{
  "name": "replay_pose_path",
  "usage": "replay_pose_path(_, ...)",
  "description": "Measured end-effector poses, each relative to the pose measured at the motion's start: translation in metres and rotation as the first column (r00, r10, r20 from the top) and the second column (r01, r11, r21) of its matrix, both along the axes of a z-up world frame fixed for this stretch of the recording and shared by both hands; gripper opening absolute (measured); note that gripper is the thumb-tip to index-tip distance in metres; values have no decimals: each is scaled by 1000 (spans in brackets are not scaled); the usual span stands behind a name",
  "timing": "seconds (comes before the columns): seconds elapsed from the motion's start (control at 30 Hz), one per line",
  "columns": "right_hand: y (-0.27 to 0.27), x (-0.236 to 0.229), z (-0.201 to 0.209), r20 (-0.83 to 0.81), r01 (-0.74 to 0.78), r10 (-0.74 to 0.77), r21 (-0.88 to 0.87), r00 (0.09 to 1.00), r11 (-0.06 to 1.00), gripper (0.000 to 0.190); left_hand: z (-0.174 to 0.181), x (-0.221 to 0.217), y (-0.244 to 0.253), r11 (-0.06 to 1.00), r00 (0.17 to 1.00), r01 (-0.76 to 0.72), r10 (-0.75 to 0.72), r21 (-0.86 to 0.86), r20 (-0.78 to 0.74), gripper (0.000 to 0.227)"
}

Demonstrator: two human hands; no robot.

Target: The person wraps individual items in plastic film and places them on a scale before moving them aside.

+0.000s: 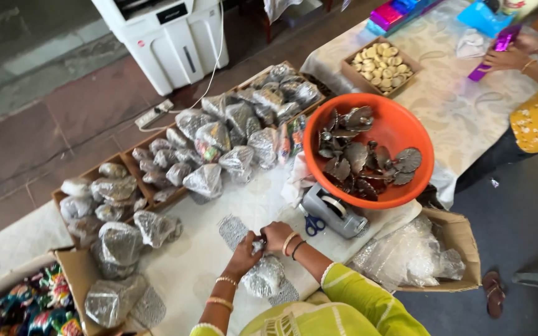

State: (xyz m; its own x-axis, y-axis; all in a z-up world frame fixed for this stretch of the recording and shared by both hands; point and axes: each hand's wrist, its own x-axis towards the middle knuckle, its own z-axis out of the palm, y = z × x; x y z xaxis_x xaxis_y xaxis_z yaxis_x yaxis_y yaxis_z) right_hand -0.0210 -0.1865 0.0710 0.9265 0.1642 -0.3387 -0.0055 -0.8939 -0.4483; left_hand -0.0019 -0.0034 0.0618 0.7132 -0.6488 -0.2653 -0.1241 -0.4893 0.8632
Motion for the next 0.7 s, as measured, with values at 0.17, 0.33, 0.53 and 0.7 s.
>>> replay_pose_path(0.17, -8, 1, -20, 6, 37, -37, 32, 999, 999, 26, 2, 0, -6, 996, 992, 82, -83, 18, 94, 53)
replay_pose_path(0.33, -7, 0, -13, -96, 43, -39, 43, 995, 998, 25, -2, -6, -11, 995, 991, 70, -77, 66, 108, 56)
replay_pose_path(0.53, -22, -6, -37, -128, 55, -30, 199, 991, 978, 29, -12, -9, -16, 994, 992, 31, -43, 102, 122, 49)
replay_pose_path(0.7, -23, -24, -20, 61, 71, -97, 336, 993, 939, 36, -20, -11, -18, 995, 987, -11, -6, 102, 162, 44)
